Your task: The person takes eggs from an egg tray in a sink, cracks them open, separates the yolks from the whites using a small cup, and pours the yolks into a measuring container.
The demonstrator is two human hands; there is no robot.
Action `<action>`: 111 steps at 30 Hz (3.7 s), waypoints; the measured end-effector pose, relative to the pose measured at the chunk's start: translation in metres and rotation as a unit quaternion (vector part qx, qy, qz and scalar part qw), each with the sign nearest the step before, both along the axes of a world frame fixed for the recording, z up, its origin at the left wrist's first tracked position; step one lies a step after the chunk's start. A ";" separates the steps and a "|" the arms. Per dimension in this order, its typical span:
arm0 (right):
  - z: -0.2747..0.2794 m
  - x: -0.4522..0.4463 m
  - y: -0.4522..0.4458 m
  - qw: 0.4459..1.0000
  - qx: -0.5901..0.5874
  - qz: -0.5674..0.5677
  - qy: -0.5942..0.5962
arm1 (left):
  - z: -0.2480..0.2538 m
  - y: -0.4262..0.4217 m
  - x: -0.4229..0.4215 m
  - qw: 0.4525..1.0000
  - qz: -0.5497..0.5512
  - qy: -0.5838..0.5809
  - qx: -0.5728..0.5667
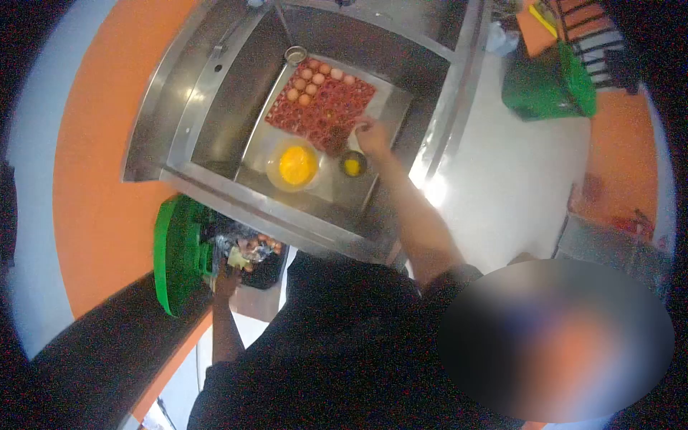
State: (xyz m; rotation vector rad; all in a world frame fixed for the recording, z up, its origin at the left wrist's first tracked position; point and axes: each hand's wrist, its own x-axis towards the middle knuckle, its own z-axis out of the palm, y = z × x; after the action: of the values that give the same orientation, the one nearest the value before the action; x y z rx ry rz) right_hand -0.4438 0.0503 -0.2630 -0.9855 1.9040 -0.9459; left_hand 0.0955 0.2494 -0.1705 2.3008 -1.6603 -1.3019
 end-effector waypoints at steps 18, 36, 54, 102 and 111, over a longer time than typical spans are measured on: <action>-0.156 0.009 0.054 0.829 0.413 0.165 0.340 | -0.029 0.235 0.062 0.935 0.270 0.066 0.218; 0.126 0.060 -0.019 0.960 0.071 0.159 0.218 | -0.065 0.139 0.018 0.987 0.110 0.054 0.106; 0.102 0.137 -0.006 0.900 -0.321 0.106 0.276 | -0.055 0.169 0.044 0.983 0.145 0.028 0.112; -0.006 0.023 0.008 0.776 0.075 -0.301 -0.549 | -0.063 0.169 0.052 0.978 0.147 0.126 0.073; 0.170 -0.094 0.032 0.935 -0.172 0.051 0.305 | -0.069 0.128 0.030 0.989 0.081 0.116 0.038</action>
State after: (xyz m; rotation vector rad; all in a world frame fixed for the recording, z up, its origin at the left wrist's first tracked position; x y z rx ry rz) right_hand -0.5378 0.0820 -0.0930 -1.7312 2.1882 -1.0076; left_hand 0.1254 0.3774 -0.2394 2.1690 -1.3458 -1.5494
